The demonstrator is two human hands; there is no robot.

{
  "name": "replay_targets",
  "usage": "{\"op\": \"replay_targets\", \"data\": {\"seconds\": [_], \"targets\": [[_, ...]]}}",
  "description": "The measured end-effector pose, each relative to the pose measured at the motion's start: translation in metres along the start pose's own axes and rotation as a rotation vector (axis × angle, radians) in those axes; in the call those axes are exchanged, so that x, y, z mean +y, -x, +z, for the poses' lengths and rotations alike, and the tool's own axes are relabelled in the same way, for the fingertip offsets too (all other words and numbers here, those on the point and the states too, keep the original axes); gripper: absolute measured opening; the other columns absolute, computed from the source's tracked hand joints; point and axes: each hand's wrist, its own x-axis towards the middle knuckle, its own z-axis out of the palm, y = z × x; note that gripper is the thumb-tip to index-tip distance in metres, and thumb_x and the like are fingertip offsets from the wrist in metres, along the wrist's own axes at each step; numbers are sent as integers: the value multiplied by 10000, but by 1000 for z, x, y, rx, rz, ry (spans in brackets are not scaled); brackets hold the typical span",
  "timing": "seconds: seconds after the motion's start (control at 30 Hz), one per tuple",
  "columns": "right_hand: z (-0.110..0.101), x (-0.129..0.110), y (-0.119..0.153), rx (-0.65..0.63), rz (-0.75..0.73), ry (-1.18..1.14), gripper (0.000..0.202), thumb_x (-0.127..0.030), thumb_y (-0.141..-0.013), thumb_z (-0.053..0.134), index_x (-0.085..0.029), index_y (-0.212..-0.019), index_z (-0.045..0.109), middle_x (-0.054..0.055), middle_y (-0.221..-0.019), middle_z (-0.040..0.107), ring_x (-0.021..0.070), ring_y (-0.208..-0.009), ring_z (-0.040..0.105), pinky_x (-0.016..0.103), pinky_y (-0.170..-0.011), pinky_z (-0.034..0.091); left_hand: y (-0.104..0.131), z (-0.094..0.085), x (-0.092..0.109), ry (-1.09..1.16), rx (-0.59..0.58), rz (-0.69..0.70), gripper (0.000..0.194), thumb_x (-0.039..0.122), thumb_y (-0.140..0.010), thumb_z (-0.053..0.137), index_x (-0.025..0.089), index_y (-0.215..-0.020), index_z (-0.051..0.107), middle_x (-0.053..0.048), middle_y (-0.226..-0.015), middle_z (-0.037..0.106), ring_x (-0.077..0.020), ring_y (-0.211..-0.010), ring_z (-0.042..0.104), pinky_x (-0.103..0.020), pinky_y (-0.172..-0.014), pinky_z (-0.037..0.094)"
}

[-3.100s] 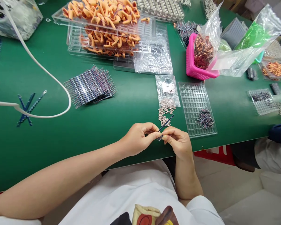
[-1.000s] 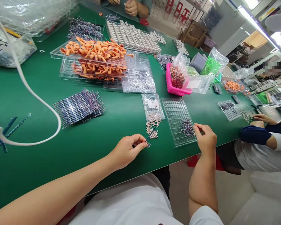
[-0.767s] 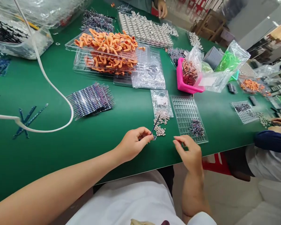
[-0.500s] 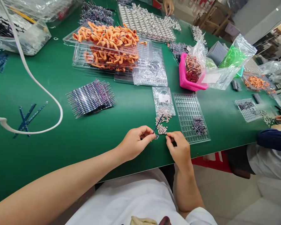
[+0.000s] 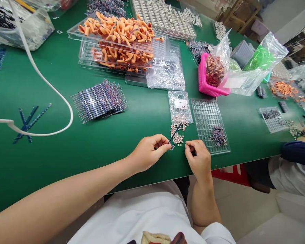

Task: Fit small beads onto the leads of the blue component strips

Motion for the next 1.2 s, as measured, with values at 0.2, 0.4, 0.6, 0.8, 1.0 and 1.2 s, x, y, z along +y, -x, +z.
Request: {"op": "replay_targets", "data": {"seconds": [0.2, 0.4, 0.6, 0.8, 1.0, 1.2], "targets": [[4, -2, -6, -52, -6, 17, 135, -117, -939, 585, -200, -1009, 664, 42, -913, 648, 144, -712, 596, 300, -722, 528, 1, 0, -1, -12, 5, 5, 218, 396, -879, 616, 184, -839, 643, -29, -803, 717, -173, -740, 655, -288, -706, 488], [0, -6, -4, -44, -19, -9, 136, -116, -944, 578, -205, -1000, 665, 35, -889, 640, 141, -701, 601, 296, -712, 535, 0, 1, -1, -1, 6, 13, 216, 392, -876, 616, 182, -833, 645, -27, -790, 713, -167, -723, 651, -280, -687, 488], [-1, -5, 5, -72, -49, 19, 142, -116, -936, 592, -205, -1004, 679, 52, -914, 663, 165, -763, 645, 314, -736, 554, 0, 0, -1, 22, 7, 25, 196, 377, -878, 622, 187, -837, 647, -28, -817, 738, -168, -742, 667, -281, -712, 498], [4, -2, 10, -65, -117, 117, 158, -140, -937, 594, -209, -1038, 694, 77, -923, 693, 215, -872, 665, 371, -808, 572, 1, 0, -1, 12, 20, 36, 189, 369, -878, 632, 189, -823, 644, -25, -813, 742, -168, -748, 680, -276, -719, 512], [7, -3, 7, -74, -64, 91, 127, -147, -940, 586, -214, -988, 683, 63, -902, 681, 194, -831, 651, 337, -773, 558, 1, 0, 0, -2, 19, 37, 181, 362, -882, 630, 189, -831, 646, -27, -820, 742, -170, -761, 682, -278, -725, 518], [10, -6, 1, -35, -1, 18, 104, -130, -918, 590, -204, -882, 654, 29, -826, 644, 146, -679, 572, 304, -675, 508, 1, 1, 0, -1, 9, 29, 208, 387, -886, 629, 185, -841, 650, -39, -845, 753, -184, -789, 695, -299, -753, 532]]}}
